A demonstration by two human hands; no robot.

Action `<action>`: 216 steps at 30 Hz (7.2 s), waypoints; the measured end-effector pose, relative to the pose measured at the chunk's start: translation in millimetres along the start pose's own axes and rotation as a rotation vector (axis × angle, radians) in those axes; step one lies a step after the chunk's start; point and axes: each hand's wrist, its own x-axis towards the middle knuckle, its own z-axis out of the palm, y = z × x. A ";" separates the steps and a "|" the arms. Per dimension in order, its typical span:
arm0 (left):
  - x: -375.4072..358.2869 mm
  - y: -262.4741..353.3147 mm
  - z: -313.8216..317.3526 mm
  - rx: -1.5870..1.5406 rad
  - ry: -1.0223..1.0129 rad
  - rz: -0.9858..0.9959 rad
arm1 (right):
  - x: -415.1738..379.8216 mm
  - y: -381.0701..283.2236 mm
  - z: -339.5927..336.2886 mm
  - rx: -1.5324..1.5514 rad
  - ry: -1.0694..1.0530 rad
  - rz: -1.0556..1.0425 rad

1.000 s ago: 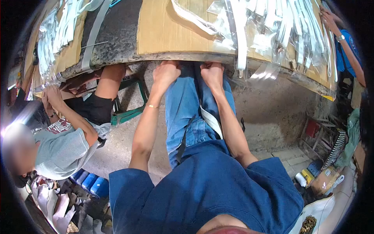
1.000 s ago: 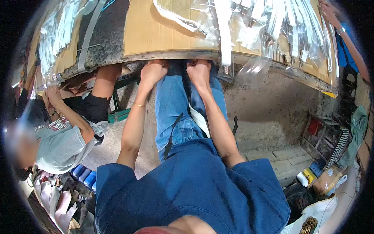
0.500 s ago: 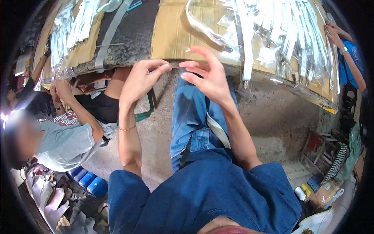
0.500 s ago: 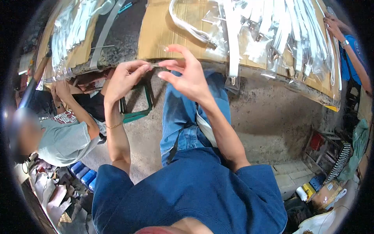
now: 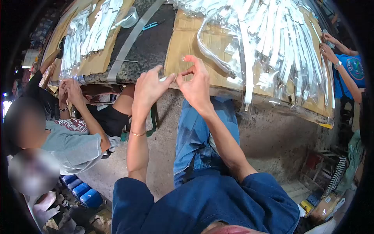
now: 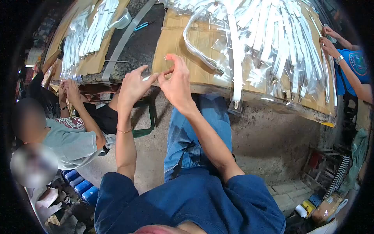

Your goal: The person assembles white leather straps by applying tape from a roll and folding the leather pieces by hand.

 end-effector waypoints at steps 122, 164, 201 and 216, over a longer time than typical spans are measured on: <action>-40.0 224.7 -193.0 -1.017 0.207 0.829 | 93.9 -297.2 -189.8 0.183 -0.032 -0.698; -71.7 230.7 -158.8 -1.219 0.299 0.742 | 39.6 -281.9 -202.0 0.265 0.081 -0.582; -75.0 187.9 -181.1 -0.689 0.233 0.664 | 52.2 -275.0 -173.7 0.222 -0.126 -0.549; -56.5 201.2 -178.9 -0.723 0.241 0.746 | 43.7 -298.9 -175.2 0.155 -0.035 -0.425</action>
